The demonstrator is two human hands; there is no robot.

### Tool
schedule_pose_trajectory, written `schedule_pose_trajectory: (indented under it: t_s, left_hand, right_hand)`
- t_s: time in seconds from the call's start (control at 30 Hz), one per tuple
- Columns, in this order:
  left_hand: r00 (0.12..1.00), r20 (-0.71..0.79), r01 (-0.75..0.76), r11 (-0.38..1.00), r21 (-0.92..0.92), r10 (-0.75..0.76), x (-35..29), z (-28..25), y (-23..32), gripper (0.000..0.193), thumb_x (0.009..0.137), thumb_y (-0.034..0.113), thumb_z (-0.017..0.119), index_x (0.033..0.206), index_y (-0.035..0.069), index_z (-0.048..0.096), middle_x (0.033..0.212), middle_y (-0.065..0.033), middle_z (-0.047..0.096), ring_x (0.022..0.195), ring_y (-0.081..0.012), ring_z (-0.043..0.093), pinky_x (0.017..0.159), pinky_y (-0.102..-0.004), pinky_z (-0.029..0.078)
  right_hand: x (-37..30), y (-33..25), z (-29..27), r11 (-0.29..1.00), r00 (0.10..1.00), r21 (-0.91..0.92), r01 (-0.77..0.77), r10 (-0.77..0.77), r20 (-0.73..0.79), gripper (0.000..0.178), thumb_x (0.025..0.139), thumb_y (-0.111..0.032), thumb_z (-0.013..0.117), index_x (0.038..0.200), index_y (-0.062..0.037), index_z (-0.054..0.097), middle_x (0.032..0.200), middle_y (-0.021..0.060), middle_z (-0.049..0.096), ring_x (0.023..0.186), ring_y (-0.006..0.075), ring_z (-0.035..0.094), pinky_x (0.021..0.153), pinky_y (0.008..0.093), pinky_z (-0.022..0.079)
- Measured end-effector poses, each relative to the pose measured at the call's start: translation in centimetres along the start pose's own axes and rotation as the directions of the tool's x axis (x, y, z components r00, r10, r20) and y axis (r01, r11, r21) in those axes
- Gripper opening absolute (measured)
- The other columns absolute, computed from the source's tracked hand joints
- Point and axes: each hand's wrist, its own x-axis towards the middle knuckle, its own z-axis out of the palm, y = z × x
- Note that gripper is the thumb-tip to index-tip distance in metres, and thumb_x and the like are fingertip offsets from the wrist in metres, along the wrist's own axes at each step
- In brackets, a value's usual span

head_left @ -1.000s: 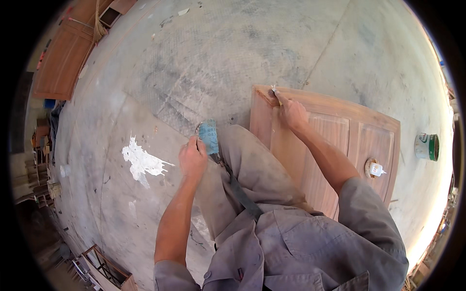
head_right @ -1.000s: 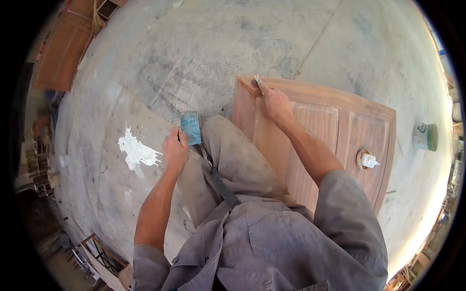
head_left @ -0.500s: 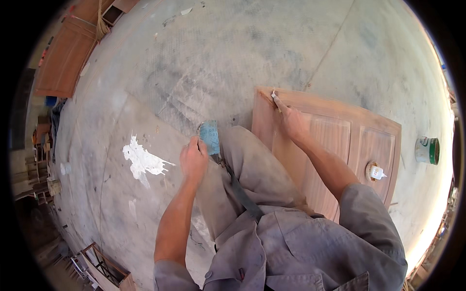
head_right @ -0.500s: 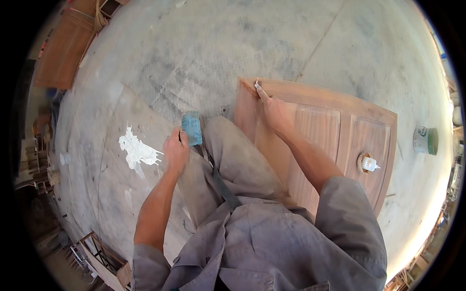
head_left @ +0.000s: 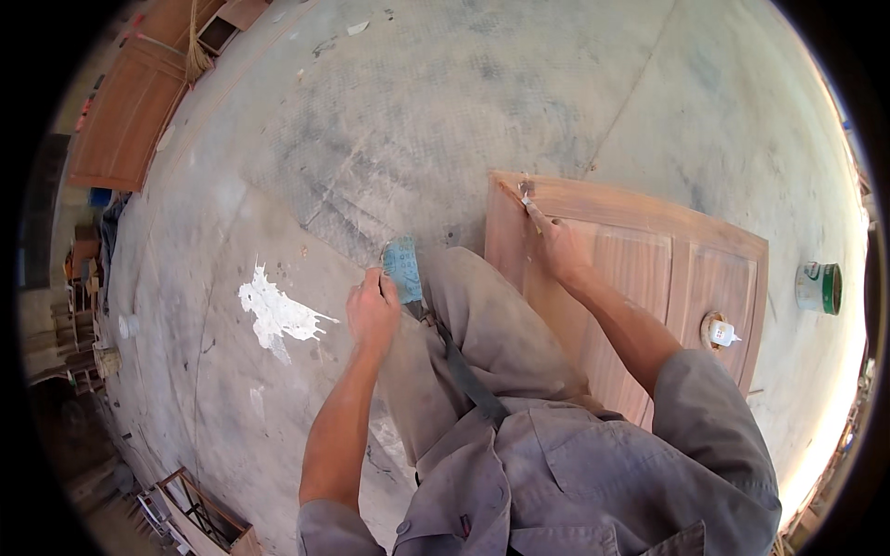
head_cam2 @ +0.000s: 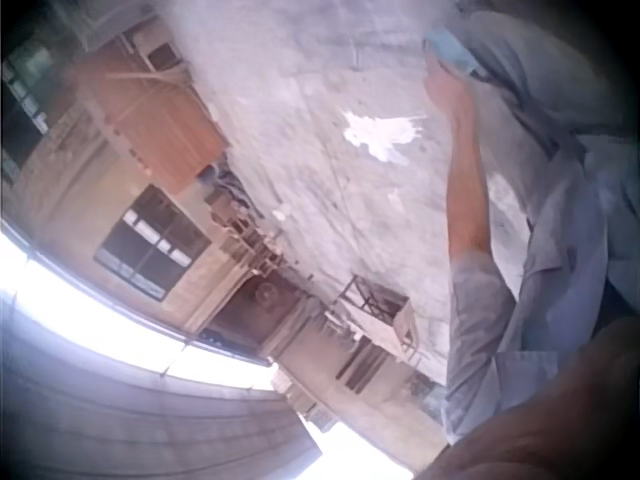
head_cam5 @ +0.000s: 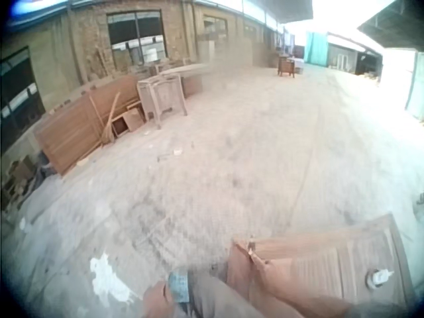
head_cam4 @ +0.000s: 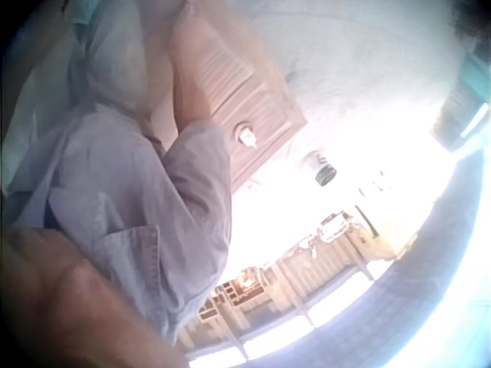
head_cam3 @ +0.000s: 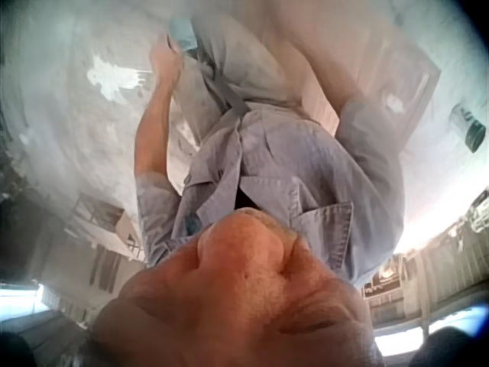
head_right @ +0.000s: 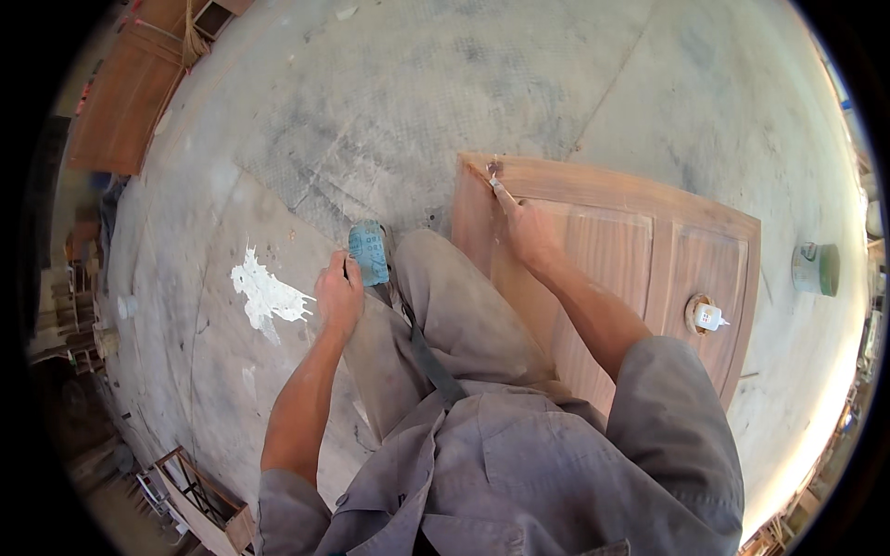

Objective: The person applies glue from a bottle onto the edges of a wooden door lying on the floor. They then use a small tool to spread the glue and a cloth to wipe the surface.

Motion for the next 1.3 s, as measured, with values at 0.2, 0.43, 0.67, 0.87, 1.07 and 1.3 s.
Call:
schedule_pose_trajectory:
  t_s: [0.2, 0.43, 0.67, 0.87, 1.07, 1.3]
  left_hand:
    - [1.0, -0.015, 0.002, 1.0, -0.006, -0.002, 0.1, 0.0, -0.3, 0.017, 0.1, 0.02, 0.058, 0.109, 0.006, 0.064, 0.087, -0.022, 0.071, 0.082, -0.0448, 0.064, 0.075, -0.0556, 0.05]
    - [0.999, -0.039, 0.012, 1.0, 0.006, -0.011, 0.6, 0.5, 0.1, 0.019, 0.101, 0.022, 0.056, 0.112, 0.008, 0.065, 0.088, -0.0223, 0.07, 0.087, -0.0439, 0.066, 0.077, -0.0571, 0.05]
    - [1.0, -0.002, 0.007, 0.998, -0.065, -0.007, -0.1, 1.0, -0.3, 0.027, 0.104, 0.022, 0.051, 0.116, 0.002, 0.064, 0.1, -0.0265, 0.07, 0.092, -0.0473, 0.066, 0.079, -0.0537, 0.049]
    - [0.987, -0.145, -0.114, 0.921, -0.373, 0.064, -1.2, 0.4, 2.6, 0.026, 0.105, 0.017, 0.054, 0.114, -0.005, 0.066, 0.091, -0.0141, 0.068, 0.08, -0.0264, 0.062, 0.075, -0.0391, 0.05]
    - [0.971, 0.221, 0.082, 0.734, -0.674, 0.094, -5.7, -0.1, 15.7, 0.024, 0.101, 0.014, 0.064, 0.11, -0.006, 0.072, 0.081, -0.003, 0.069, 0.073, -0.0062, 0.058, 0.066, -0.0273, 0.049]
    - [0.942, 0.303, 0.147, 0.635, -0.759, 0.145, -7.2, 1.2, 18.3, 0.027, 0.106, 0.015, 0.06, 0.123, -0.004, 0.068, 0.093, -0.0053, 0.074, 0.088, -0.009, 0.064, 0.082, -0.0275, 0.051]
  right_hand:
    - [2.4, -4.5, -1.5, 0.996, 0.975, 0.048, -0.08, 0.068, 0.213, 0.066, 0.096, -0.009, 0.054, 0.159, -0.0204, 0.041, 0.107, 0.0273, 0.069, 0.088, 0.0438, 0.07, 0.078, 0.054, 0.056]
    - [-6.1, -3.9, -0.8, 0.943, 0.911, 0.082, 0.323, -0.334, 0.241, 0.055, 0.101, -0.013, 0.045, 0.156, -0.0217, 0.043, 0.118, 0.0167, 0.069, 0.088, 0.0407, 0.071, 0.077, 0.0518, 0.058]
    - [-14.2, 2.0, -7.3, 0.949, 0.893, 0.187, 0.252, -0.303, 0.332, 0.048, 0.097, -0.021, 0.057, 0.144, -0.0145, 0.052, 0.095, 0.0194, 0.071, 0.079, 0.0418, 0.071, 0.068, 0.0543, 0.056]
    - [-16.5, -1.8, -8.3, 0.869, 0.997, 0.493, -0.046, 0.01, 0.076, 0.041, 0.093, -0.033, 0.072, 0.124, -0.0067, 0.065, 0.093, 0.0215, 0.071, 0.085, 0.037, 0.071, 0.074, 0.0491, 0.055]
    - [-12.8, -3.4, -5.9, 0.394, 0.967, 0.905, -0.161, 0.245, 0.065, 0.045, 0.094, -0.032, 0.077, 0.123, 0.0009, 0.068, 0.097, 0.0111, 0.071, 0.09, 0.0195, 0.066, 0.074, 0.0364, 0.053]
    - [-12.6, -3.9, -9.9, 0.231, 0.9, 0.9, -0.37, 0.329, 0.285, 0.026, 0.098, -0.016, 0.069, 0.11, 0.006, 0.072, 0.088, 0.0096, 0.074, 0.075, 0.0116, 0.066, 0.067, 0.0307, 0.054]
